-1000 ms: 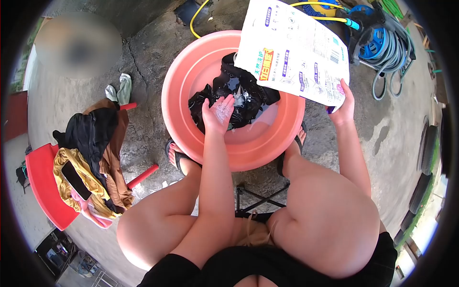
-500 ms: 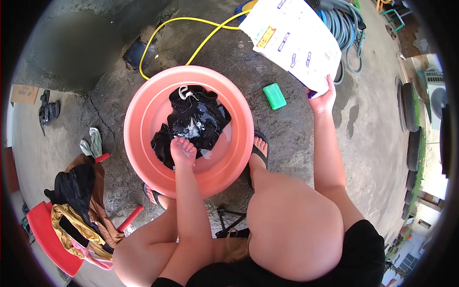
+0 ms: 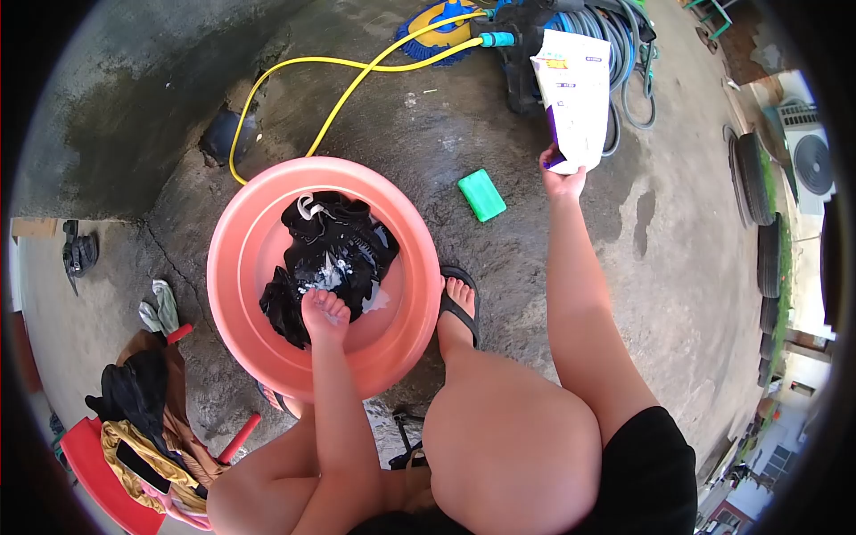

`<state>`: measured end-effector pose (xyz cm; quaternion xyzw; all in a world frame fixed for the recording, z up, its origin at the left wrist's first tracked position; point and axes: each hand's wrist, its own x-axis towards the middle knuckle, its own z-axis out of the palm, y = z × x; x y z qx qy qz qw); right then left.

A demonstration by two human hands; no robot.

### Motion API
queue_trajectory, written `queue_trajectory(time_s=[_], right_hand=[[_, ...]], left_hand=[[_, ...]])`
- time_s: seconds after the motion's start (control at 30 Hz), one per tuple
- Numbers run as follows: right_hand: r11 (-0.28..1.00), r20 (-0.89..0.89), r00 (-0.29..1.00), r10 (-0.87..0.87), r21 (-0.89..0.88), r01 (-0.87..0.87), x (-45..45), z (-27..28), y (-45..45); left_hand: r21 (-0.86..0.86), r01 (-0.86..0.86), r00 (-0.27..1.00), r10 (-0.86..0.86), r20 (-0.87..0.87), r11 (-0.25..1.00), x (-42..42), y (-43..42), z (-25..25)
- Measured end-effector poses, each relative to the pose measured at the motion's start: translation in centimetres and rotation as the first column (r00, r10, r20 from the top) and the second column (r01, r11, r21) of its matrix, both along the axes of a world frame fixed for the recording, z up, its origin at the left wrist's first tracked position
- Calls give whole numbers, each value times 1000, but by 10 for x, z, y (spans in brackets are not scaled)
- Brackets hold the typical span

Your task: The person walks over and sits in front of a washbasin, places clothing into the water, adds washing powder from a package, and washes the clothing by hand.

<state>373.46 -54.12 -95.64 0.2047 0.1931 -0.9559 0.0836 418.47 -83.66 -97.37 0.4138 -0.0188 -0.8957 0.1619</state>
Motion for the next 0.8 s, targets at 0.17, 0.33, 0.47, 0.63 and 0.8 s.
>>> queue_trajectory(time_s=[0.17,0.33,0.47,0.63,0.8], right_hand=[[983,222,972,75,148,-110,3,2,-23],[825,435,897,80,476,-305,-10,-27,-15],[815,480,869,124,450,-365,-13,-36,-2],[496,411,898,156,754,-431,28,-1,-16],[133,-38,820,571,990,-47,122,60,-87]], left_hand=[[-12,22,1000,-22,12,1000,2,0,-4],[-15,-2,997,3,74,1000,3,-1,-9],[22,-65,996,63,70,998,1,1,-6],[82,-203,976,195,95,976,14,1,-22],[41,-291,944,280,174,956,17,0,-16]])
